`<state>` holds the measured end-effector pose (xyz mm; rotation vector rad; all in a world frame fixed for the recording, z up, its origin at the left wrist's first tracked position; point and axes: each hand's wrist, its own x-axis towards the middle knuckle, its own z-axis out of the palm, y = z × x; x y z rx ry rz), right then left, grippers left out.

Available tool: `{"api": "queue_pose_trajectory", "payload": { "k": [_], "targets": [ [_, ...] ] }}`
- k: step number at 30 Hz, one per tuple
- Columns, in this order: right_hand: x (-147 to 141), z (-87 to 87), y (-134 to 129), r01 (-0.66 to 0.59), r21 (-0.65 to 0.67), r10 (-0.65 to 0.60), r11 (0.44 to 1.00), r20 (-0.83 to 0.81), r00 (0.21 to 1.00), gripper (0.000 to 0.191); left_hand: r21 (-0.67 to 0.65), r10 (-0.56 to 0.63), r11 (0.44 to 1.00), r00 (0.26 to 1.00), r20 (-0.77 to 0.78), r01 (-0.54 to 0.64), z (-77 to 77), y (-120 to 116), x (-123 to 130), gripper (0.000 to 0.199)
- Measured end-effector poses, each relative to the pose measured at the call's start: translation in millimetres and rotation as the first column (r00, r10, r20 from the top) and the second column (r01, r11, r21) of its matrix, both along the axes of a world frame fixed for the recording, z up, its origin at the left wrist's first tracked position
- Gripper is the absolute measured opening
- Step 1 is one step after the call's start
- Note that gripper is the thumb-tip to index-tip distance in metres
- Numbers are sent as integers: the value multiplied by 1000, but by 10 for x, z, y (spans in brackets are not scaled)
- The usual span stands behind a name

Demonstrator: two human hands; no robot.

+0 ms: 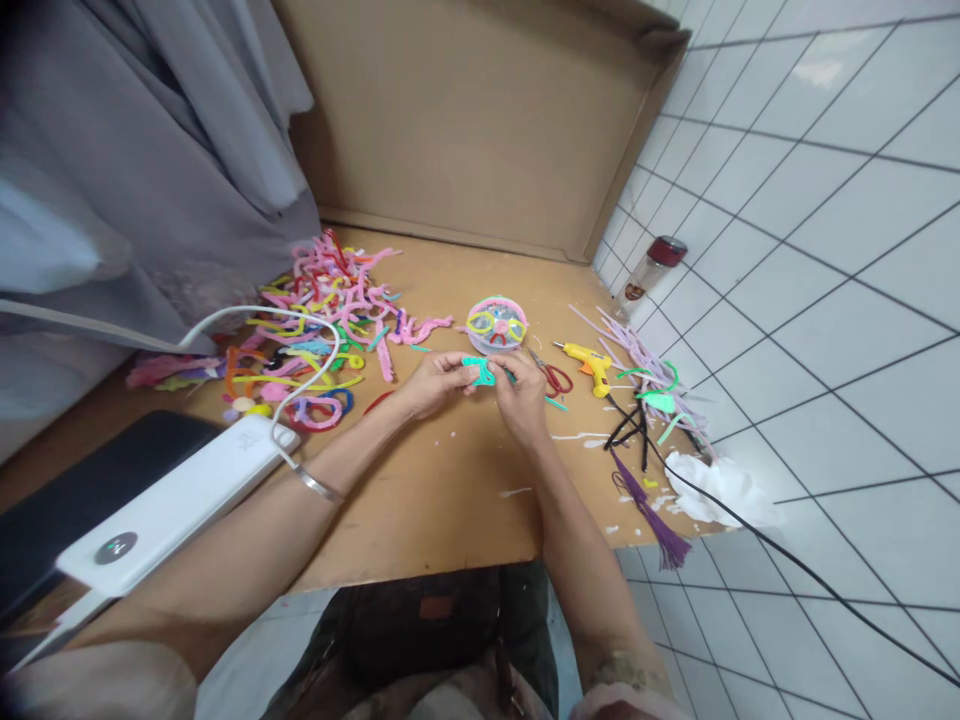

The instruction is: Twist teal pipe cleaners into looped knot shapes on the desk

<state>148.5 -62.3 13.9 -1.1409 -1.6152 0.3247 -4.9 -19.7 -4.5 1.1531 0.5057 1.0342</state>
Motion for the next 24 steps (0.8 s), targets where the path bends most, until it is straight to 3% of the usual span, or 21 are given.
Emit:
{"api": "queue_pose_trajectory", "payload": {
  "k": [6,11,17,24],
  "targets": [
    [-24,16,6,-144,-78,144,986,-3,990,28,-89,68,994,994,82,-61,26,11,10,49],
    [-37,14,-7,-231,-150,207,961,-160,965,33,-76,57,996,995,81,-51,28,37,1,52],
    [-68,-46,24,-145,-143,101,979,-276,956,26,-6,96,995,995,-16,-96,12,12,10,55],
    [-79,-73,42,-88,-105,59,991,-258,964,23,76,70,995,997,-33,-67,56,-10,7,54]
  ]
}}
